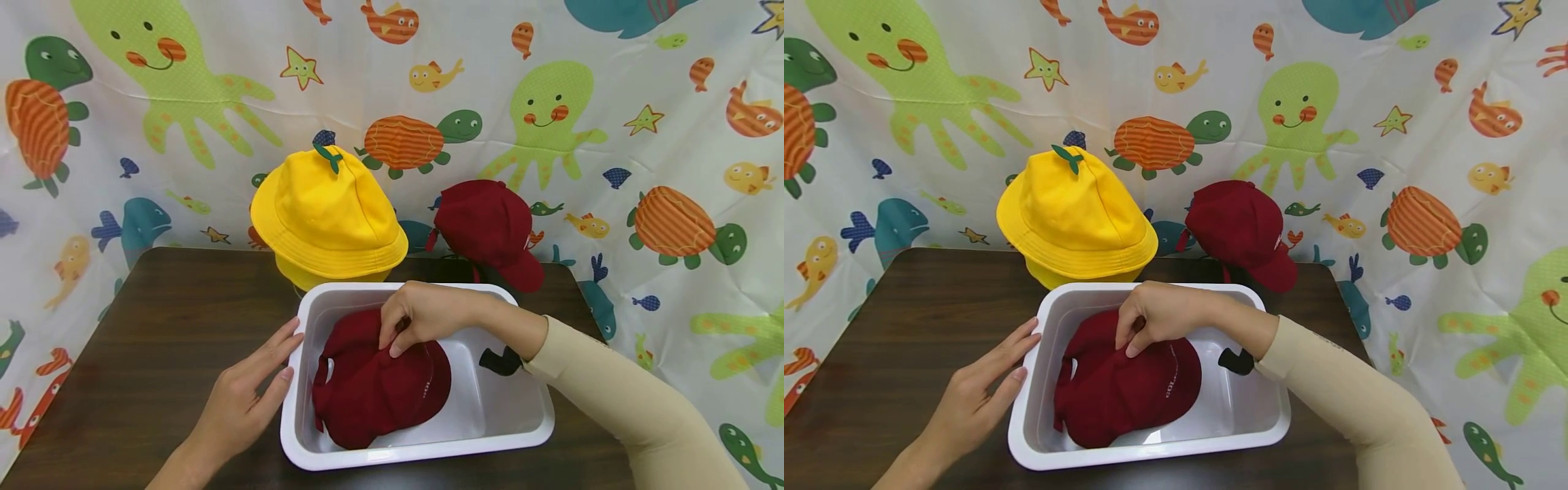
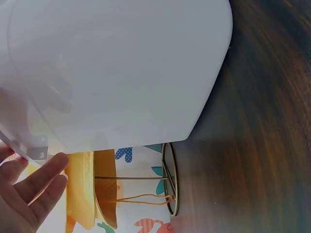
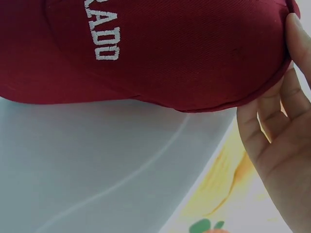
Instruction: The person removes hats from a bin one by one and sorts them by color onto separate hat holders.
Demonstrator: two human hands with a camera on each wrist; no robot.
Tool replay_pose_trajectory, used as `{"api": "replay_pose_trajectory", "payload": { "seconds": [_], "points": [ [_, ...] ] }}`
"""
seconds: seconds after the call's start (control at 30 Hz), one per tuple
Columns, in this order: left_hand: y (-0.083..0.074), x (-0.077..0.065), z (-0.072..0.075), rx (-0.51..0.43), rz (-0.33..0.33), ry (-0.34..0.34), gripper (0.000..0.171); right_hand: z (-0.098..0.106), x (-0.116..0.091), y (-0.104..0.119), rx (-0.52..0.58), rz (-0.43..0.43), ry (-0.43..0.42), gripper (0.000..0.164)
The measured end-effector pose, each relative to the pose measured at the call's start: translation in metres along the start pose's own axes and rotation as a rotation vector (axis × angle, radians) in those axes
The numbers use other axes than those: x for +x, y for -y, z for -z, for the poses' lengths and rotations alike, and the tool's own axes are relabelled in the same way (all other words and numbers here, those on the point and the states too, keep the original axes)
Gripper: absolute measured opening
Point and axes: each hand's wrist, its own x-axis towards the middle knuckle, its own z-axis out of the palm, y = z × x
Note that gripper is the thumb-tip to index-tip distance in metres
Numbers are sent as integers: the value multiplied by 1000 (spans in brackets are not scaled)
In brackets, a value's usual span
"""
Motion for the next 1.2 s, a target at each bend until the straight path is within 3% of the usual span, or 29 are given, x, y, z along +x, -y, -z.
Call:
{"api": "replay_pose_trajectory", "payload": {
  "seconds": [0.23, 0.53, 0.83, 1.2],
  "points": [
    [1, 0, -1, -6, -38, -22, 60, 8, -10, 7, -16, 28, -40, 12],
    [1, -1, -1, 7, 15, 17, 61, 18, -24, 20, -14, 51, -98, 12],
    [0, -1, -2, 29, -2, 4, 65, 27, -40, 31, 19, 21, -173, 12],
    [-1, 0, -2, 37, 35, 16, 63, 43, -60, 46, 29, 37, -247, 13]
  ]
}}
